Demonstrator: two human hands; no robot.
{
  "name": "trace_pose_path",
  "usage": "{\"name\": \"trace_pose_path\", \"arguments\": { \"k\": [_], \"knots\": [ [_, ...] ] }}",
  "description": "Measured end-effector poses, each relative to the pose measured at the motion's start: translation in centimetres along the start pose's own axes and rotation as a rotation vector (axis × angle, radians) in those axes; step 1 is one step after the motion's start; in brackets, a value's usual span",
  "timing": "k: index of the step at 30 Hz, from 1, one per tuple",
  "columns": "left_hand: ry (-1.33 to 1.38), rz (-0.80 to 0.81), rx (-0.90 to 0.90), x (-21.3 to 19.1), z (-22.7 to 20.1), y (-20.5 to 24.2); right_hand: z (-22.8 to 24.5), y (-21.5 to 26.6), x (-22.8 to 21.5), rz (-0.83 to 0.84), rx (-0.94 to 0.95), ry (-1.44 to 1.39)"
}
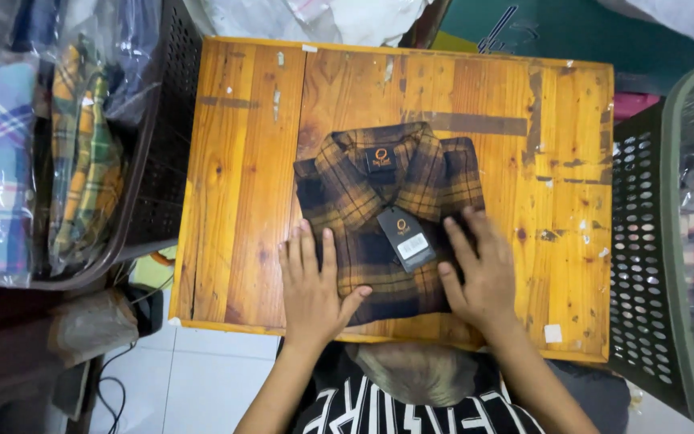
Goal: The person folds a plaid shirt on a wooden table, smooths the fabric, and places the folded shirt into a clear plastic bag.
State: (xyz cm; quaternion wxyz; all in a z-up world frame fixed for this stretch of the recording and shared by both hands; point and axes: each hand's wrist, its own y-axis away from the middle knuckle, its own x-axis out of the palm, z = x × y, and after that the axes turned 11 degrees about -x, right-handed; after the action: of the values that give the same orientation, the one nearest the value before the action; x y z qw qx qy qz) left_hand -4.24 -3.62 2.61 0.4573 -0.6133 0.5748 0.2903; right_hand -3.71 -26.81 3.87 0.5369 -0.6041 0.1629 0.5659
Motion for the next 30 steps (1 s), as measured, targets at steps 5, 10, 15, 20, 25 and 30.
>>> {"name": "trace_pose_path", "arguments": {
  "k": [5,10,15,20,25,30],
  "knots": [
    [0.154,-0.163,-0.014,-0.2,0.2,2.2,-0.2,1.5,-0.2,-0.080,0.014,0.063],
    [-0.089,0.074,0.181,-0.9,-0.9,4.2,1.3,2.9,-1.4,0.143,0.012,-0.027],
    [-0.226,0.044,0.004,-0.7,-1.0,4.9,1.5,3.5,-1.2,0.299,0.225,-0.062],
    [0.196,-0.051,-0.327,-1.8,-1.1,6.2,1.1,5.2,-1.1,-0.049,0.360,-0.107],
    [0.331,-0.012,-0.445,-2.0,-2.0,7.1,1.5,4.9,-1.5,-0.215,0.366,0.078],
    [0.566,-0.163,-0.571,-3.0,-3.0,6.6,1.4,4.8,-1.6,-0.048,0.483,0.025]
  ]
}}
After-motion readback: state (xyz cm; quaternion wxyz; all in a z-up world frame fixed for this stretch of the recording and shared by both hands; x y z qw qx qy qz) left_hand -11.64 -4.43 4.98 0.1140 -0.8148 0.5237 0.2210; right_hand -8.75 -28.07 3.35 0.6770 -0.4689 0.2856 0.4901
